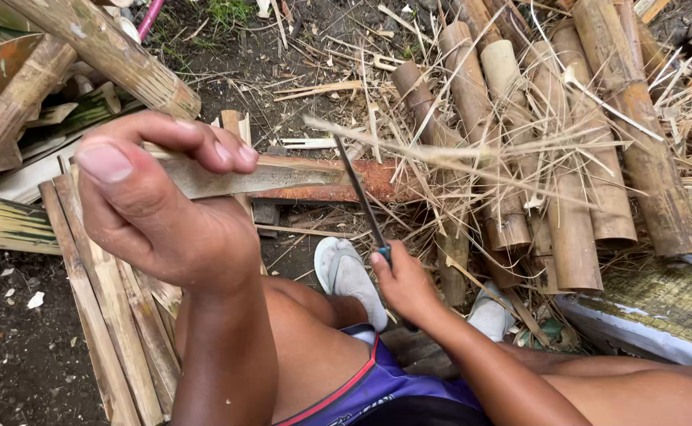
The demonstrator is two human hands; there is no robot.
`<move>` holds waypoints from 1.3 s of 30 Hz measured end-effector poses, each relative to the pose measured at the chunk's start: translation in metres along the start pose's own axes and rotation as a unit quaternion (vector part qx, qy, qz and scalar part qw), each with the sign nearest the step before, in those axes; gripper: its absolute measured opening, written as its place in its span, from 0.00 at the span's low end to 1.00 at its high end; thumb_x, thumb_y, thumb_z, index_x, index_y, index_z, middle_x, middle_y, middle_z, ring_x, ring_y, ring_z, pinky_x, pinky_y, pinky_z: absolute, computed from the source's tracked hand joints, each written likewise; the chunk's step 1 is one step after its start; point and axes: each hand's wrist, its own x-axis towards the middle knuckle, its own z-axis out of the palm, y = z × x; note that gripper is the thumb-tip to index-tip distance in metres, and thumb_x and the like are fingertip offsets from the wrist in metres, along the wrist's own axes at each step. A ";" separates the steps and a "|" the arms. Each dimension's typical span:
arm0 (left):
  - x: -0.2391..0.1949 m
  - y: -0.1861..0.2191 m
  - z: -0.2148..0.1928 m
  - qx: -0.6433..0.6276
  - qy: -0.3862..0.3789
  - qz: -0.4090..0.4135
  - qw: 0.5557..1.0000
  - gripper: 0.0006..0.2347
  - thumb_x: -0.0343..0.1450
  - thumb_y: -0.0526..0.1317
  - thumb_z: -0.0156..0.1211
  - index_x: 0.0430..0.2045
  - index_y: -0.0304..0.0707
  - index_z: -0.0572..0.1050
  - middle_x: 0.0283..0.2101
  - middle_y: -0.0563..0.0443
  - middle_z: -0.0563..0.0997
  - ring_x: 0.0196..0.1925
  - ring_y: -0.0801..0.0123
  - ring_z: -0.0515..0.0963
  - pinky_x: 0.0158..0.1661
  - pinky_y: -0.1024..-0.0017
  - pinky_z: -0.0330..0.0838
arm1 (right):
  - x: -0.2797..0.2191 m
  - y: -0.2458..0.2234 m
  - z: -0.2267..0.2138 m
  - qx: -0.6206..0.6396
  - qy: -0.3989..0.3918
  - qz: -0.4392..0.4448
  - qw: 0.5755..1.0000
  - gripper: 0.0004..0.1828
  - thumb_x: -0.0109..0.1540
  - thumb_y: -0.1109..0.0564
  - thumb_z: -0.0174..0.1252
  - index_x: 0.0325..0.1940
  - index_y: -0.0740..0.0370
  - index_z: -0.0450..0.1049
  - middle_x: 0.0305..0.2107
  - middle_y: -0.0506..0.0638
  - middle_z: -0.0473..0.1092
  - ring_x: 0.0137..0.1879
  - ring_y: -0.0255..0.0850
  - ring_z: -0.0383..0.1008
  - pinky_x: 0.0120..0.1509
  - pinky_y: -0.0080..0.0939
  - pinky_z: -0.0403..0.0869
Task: The person sits on a low stool outdoors and uses a knife to shave thin strips of bamboo. They repeatedly pick up bamboo pieces, shave them against a brick, and place the finished pieces into a pile.
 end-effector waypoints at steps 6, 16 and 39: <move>-0.013 0.007 0.012 0.009 0.025 -0.002 1.000 0.19 0.88 0.48 0.43 0.37 0.26 0.66 0.29 0.40 0.70 0.23 0.65 0.70 0.26 0.69 0.74 | -0.038 -0.081 -0.045 0.074 0.015 -0.292 0.954 0.17 0.69 0.53 0.52 0.57 0.65 0.63 0.26 0.60 0.73 0.29 0.55 0.78 0.35 0.52 0.75; -0.011 0.009 0.015 0.008 0.077 -0.028 0.997 0.18 0.88 0.47 0.43 0.36 0.27 0.64 0.28 0.43 0.66 0.23 0.68 0.66 0.25 0.70 0.68 | 0.042 -0.015 0.019 0.020 0.062 -0.187 0.980 0.17 0.69 0.51 0.52 0.53 0.67 0.63 0.25 0.67 0.74 0.32 0.66 0.77 0.35 0.59 0.74; -0.006 -0.003 -0.001 -0.052 0.038 -0.029 0.998 0.19 0.87 0.48 0.45 0.35 0.26 0.68 0.25 0.42 0.69 0.22 0.66 0.69 0.25 0.68 0.70 | 0.147 0.124 0.003 0.057 0.070 0.197 0.976 0.18 0.71 0.45 0.46 0.45 0.64 0.65 0.25 0.55 0.71 0.24 0.46 0.74 0.29 0.48 0.75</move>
